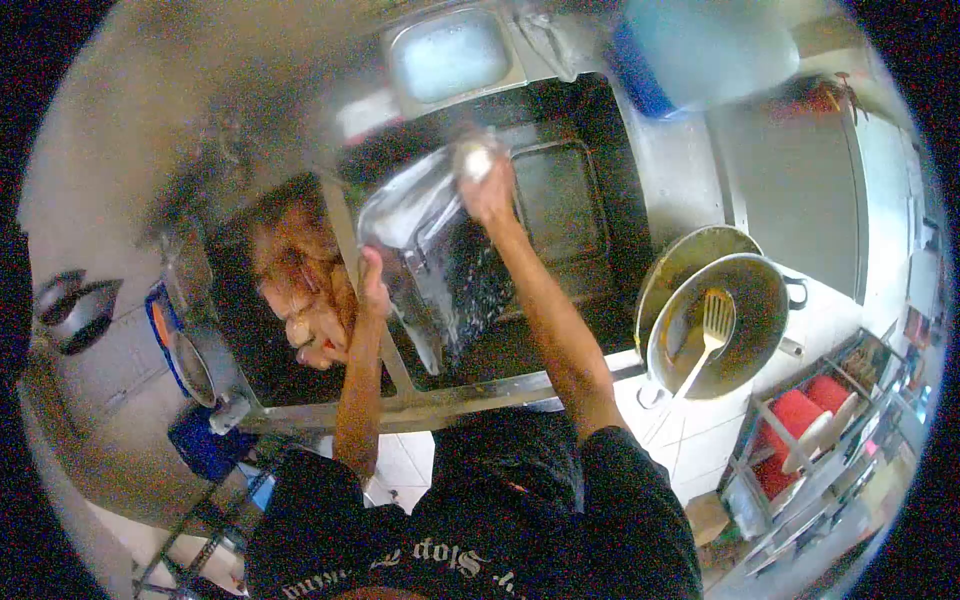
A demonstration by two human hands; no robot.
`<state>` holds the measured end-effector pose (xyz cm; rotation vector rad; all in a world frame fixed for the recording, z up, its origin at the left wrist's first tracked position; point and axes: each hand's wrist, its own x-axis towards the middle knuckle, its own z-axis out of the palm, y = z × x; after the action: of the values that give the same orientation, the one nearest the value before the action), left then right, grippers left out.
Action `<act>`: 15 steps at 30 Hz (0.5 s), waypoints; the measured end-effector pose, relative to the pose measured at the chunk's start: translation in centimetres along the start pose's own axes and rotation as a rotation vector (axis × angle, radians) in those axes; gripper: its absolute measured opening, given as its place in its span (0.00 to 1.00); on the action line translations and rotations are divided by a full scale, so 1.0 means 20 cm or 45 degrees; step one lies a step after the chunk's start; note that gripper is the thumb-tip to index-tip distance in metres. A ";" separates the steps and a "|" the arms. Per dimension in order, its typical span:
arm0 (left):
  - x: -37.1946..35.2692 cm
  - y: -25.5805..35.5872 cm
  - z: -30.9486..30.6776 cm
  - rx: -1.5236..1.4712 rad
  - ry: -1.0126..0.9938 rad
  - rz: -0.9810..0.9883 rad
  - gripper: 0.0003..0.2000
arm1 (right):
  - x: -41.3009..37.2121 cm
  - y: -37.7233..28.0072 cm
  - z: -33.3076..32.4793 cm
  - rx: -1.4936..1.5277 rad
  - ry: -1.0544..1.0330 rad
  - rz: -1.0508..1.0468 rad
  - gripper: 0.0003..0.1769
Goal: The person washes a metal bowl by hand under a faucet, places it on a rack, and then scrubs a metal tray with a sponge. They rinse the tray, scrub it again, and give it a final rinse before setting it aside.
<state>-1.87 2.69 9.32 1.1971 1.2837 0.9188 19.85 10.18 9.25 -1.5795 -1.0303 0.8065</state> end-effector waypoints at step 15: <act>-0.05 0.27 -0.08 -0.861 0.278 -0.172 0.27 | -0.41 0.11 -0.14 0.240 -0.439 0.534 0.28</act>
<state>-2.99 2.85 14.90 0.4867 1.0700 1.2725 19.47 1.31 7.68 -1.5440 -0.8358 1.4604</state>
